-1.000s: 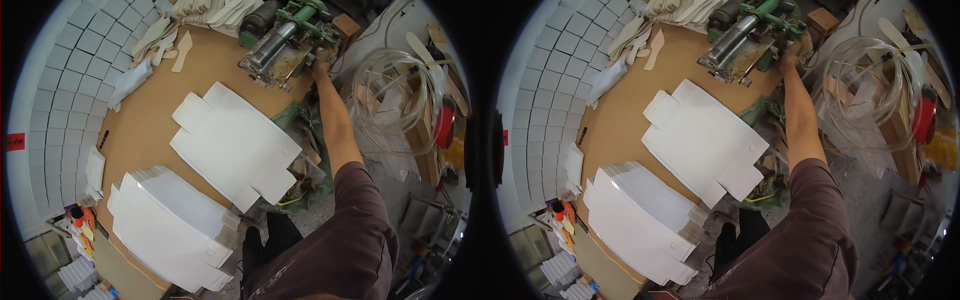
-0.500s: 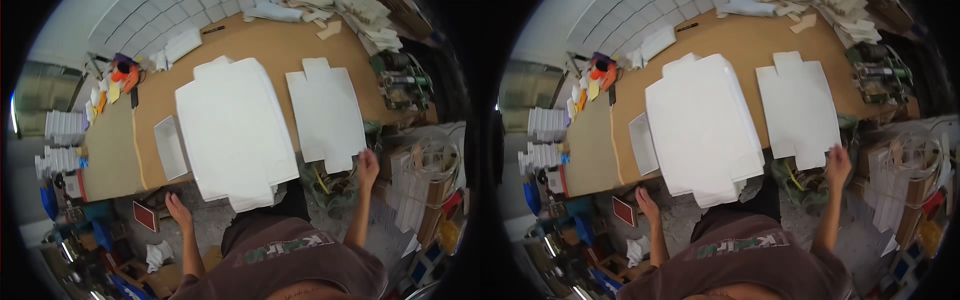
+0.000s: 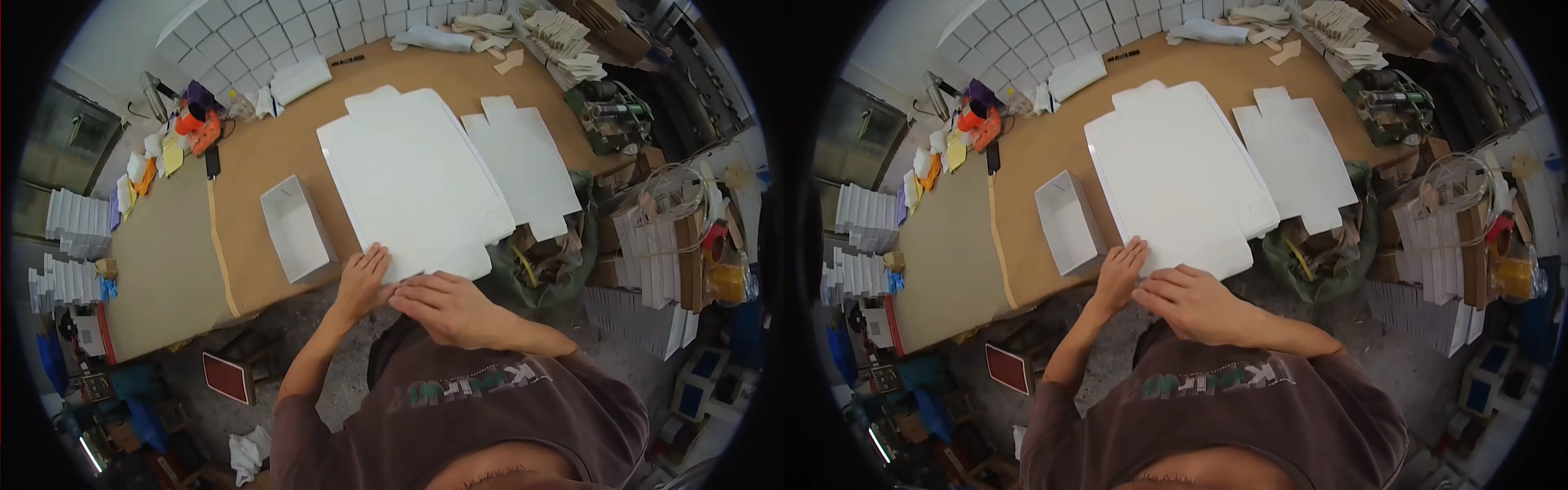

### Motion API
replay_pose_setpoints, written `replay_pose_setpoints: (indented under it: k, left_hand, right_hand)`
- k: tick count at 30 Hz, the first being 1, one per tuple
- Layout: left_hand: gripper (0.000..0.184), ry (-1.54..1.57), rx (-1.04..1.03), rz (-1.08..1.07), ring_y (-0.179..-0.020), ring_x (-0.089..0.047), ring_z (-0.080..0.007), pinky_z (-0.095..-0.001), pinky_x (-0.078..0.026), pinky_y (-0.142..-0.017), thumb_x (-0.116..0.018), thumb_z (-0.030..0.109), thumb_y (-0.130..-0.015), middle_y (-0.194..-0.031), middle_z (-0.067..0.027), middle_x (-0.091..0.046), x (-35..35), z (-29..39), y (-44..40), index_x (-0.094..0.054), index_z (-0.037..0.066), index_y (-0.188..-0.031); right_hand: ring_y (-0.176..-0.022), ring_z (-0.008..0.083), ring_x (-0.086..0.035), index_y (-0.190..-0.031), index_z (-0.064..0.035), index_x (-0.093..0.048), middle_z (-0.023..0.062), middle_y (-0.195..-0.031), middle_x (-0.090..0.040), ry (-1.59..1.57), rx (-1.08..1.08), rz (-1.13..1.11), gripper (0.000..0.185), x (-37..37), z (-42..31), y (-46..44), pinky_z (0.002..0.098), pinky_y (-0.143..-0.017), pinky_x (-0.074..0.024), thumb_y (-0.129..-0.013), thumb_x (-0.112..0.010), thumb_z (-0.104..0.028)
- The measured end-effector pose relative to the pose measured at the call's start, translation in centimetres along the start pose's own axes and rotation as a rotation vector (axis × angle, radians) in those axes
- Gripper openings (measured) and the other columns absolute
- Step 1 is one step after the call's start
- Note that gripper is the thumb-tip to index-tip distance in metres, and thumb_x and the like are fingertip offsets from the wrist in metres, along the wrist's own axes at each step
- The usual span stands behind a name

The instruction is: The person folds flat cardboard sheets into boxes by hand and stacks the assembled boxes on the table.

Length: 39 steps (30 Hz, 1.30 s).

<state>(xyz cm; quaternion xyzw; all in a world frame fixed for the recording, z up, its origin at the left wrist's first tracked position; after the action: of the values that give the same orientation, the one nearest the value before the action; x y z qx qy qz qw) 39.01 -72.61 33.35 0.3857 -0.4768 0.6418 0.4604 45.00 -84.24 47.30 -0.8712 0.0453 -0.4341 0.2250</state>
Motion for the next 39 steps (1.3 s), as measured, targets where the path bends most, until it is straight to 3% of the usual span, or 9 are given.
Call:
replay_pose_setpoints:
  k: [11,14,18,21,23,26,29,35,39]
  left_hand:
    - [0.029,0.898,0.759,-0.125,-0.063,-0.059,-0.0112,-0.0296,-0.047,-0.056,-0.063,0.024,-0.097,-0.062,-0.0087,-0.056,-1.0,-8.1,-1.4,-0.072,-0.002,-0.106]
    - [0.021,0.391,0.289,0.169,-0.074,-0.07,-0.0196,-0.0313,-0.053,-0.06,-0.066,0.016,-0.093,-0.075,-0.0128,-0.067,13.1,-0.2,-7.1,-0.072,-0.003,-0.099]
    - [0.012,0.005,-0.089,0.513,-0.104,-0.071,-0.0339,-0.0366,-0.057,-0.08,-0.069,0.005,-0.084,-0.104,-0.0174,-0.073,27.7,8.3,-4.6,-0.069,-0.003,-0.092]
    - [0.013,0.575,-0.163,0.357,-0.107,-0.068,-0.0347,-0.0423,-0.054,-0.087,-0.068,0.002,-0.085,-0.107,-0.0171,-0.072,21.1,2.3,-1.6,-0.068,-0.003,-0.097]
    - [0.011,0.925,0.304,0.731,-0.101,-0.067,-0.0251,-0.043,-0.053,-0.085,-0.063,0.007,-0.093,-0.106,-0.0161,-0.071,13.9,-3.9,1.5,-0.065,0.001,-0.102]
    - [0.014,0.143,0.211,0.312,-0.081,-0.061,-0.0202,-0.0466,-0.046,-0.089,-0.065,0.009,-0.09,-0.094,-0.0061,-0.067,8.1,2.4,-5.9,-0.065,0.005,-0.103]
    - [0.018,-0.109,0.03,0.172,-0.076,-0.058,-0.0228,-0.0438,-0.039,-0.091,-0.068,0.005,-0.085,-0.086,-0.0009,-0.066,1.3,5.5,-6.6,-0.067,0.008,-0.103]
    - [0.02,0.064,0.071,0.437,-0.071,-0.056,-0.0196,-0.0405,-0.036,-0.079,-0.07,0.013,-0.085,-0.074,-0.0015,-0.065,2.2,3.2,-5.8,-0.066,0.009,-0.104]
    - [0.014,0.564,0.15,0.14,-0.075,-0.057,-0.0217,-0.0402,-0.035,-0.08,-0.071,0.014,-0.085,-0.086,-0.0038,-0.068,3.2,1.2,-6.8,-0.067,0.009,-0.098]
  right_hand:
    - [-0.103,0.0288,-0.064,-0.121,0.0007,-0.061,0.0163,-0.108,-0.066,-0.107,-0.083,-0.465,0.045,-12.2,0.9,-0.9,0.0404,-0.088,-0.0521,-0.077,-0.067,-0.012]
    - [-0.108,0.0304,-0.065,-0.132,0.0012,-0.051,0.0165,-0.123,-0.059,0.517,-0.208,-0.039,0.053,-12.8,6.5,0.2,0.0395,-0.085,-0.0556,-0.082,-0.066,-0.01]
    - [-0.104,0.0277,-0.067,-0.127,0.0007,-0.051,0.0145,-0.114,-0.064,-0.31,-0.632,0.258,0.044,1.1,10.5,8.8,0.0379,-0.08,-0.0565,-0.087,-0.066,-0.012]
    - [-0.1,0.0257,-0.068,-0.123,0.0003,-0.051,0.013,-0.107,-0.067,-0.765,-1.04,0.806,0.038,9.7,17.0,17.4,0.0367,-0.076,-0.0572,-0.091,-0.066,-0.014]
    - [-0.098,0.0243,-0.069,-0.12,0.0,-0.051,0.012,-0.102,-0.069,-0.817,-1.181,0.927,0.034,8.7,21.6,17.8,0.0358,-0.074,-0.0576,-0.093,-0.066,-0.015]
    - [-0.077,0.0259,-0.071,-0.102,-0.0009,-0.052,0.0123,-0.076,-0.064,0.057,-0.722,0.582,0.023,5.5,18.3,9.3,0.0385,-0.062,-0.0554,-0.094,-0.068,-0.015]
    - [-0.116,0.041,-0.061,-0.117,-0.0027,-0.052,0.0243,-0.109,-0.065,0.327,-0.392,-0.265,0.056,-2.7,14.5,5.2,0.0455,-0.085,-0.057,-0.076,-0.083,-0.025]
    - [-0.142,0.0638,-0.008,-0.152,-0.0095,-0.033,0.0295,-0.158,-0.016,0.388,-0.144,-0.411,0.107,-4.4,11.6,7.0,0.0573,-0.113,-0.0379,-0.064,-0.087,-0.04]
    - [-0.125,0.0486,-0.039,-0.118,-0.0046,-0.06,0.0203,-0.141,-0.046,-0.14,-0.629,-0.194,0.049,-0.9,18.7,3.0,0.0522,-0.1,-0.0461,-0.081,-0.079,-0.031]
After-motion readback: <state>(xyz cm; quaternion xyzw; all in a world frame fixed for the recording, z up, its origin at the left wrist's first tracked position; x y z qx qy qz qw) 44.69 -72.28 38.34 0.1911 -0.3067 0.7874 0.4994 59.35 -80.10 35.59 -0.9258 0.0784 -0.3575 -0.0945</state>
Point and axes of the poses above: each hand's wrist, its own y-axis away from the middle knuckle, its own x-axis out of the back of the hand, z = x × y, the point moved 9 cm from there along -y, towards the middle knuckle
